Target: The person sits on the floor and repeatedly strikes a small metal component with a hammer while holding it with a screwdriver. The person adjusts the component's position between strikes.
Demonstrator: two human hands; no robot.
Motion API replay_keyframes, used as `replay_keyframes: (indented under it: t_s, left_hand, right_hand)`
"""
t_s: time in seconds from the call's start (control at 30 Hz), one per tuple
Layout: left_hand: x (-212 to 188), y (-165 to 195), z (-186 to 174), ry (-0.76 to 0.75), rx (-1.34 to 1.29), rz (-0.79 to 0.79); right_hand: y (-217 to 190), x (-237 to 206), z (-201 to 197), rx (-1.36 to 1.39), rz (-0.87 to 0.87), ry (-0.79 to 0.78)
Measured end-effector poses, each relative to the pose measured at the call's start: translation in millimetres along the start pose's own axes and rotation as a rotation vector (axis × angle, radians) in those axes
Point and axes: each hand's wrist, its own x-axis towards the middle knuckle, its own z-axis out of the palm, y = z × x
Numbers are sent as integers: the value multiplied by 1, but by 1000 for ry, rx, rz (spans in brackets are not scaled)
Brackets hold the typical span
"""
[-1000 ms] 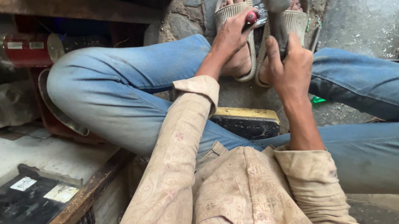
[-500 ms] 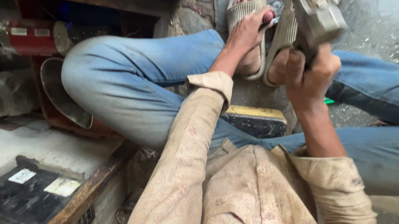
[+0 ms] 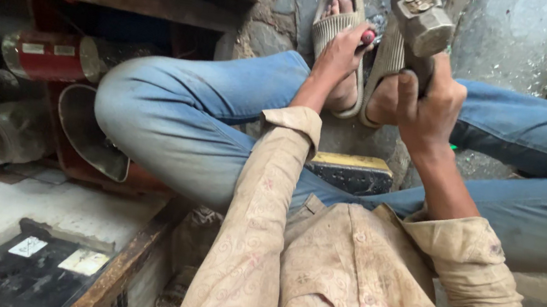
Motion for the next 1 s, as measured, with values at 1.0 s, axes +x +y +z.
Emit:
replay_keyframes:
  t_s: [1.0]
  left_hand:
    - [7, 0, 4, -49, 122, -225]
  right_hand:
    - [33, 0, 12, 237, 449, 24]
